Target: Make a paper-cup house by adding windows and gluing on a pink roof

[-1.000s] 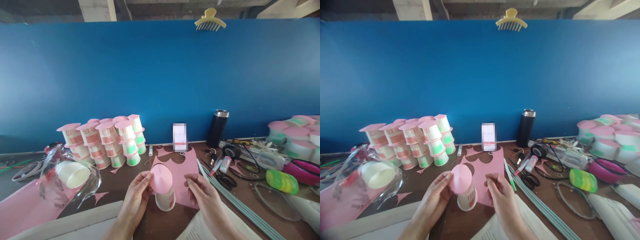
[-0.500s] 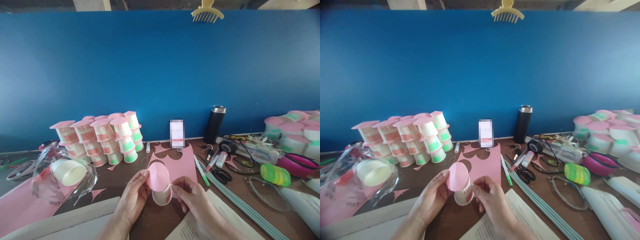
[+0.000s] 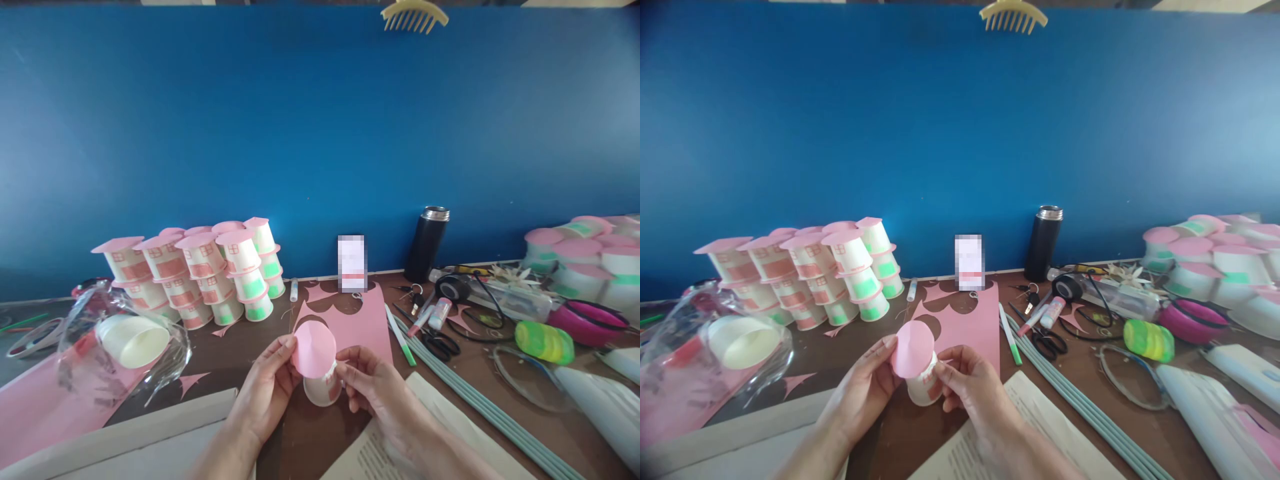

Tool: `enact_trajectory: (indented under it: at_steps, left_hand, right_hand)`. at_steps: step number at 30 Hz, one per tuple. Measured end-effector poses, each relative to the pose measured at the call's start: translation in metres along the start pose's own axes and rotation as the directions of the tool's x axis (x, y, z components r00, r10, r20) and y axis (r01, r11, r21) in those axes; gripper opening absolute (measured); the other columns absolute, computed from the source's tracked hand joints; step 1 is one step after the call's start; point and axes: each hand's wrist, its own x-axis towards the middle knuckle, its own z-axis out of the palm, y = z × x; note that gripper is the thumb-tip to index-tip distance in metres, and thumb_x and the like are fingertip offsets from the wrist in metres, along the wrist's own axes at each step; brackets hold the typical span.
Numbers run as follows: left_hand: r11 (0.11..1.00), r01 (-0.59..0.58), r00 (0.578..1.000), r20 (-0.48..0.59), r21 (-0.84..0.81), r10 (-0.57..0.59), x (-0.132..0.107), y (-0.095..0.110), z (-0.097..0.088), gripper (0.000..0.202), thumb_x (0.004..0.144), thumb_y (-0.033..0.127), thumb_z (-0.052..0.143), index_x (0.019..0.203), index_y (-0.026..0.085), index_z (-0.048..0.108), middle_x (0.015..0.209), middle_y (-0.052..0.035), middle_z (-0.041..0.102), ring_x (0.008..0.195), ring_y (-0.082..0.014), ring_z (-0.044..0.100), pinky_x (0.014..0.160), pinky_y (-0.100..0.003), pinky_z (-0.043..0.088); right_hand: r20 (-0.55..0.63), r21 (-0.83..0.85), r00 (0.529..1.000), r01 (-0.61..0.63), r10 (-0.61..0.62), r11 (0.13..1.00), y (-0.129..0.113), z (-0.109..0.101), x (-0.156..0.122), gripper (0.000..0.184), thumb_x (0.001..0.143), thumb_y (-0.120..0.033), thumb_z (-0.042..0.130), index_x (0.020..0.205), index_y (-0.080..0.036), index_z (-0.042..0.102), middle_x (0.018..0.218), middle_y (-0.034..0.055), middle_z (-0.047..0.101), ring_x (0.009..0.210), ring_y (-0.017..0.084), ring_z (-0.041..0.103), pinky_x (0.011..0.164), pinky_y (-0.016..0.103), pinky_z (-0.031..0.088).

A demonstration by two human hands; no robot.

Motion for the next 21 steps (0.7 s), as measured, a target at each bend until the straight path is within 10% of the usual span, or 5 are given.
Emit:
enact_trajectory:
  at_steps: [21]
  left_hand:
    - [1.000,0.020,1.000,-0.019,-0.024,-0.020,-0.0005,-0.0012,0.0024,0.014,0.077,0.024,0.076,0.083,0.014,0.069,0.075,0.0008,0.062,0.064,-0.0072,0.054,0.061,-0.018,0.047]
  right_hand:
    - [0.115,0.096,0.992,-0.057,0.046,0.994,-0.0019,-0.0011,-0.0028,0.052,0.073,-0.039,0.082,0.119,-0.021,0.068,0.068,-0.0011,0.068,0.063,0.010,0.061,0.059,0.020,0.049]
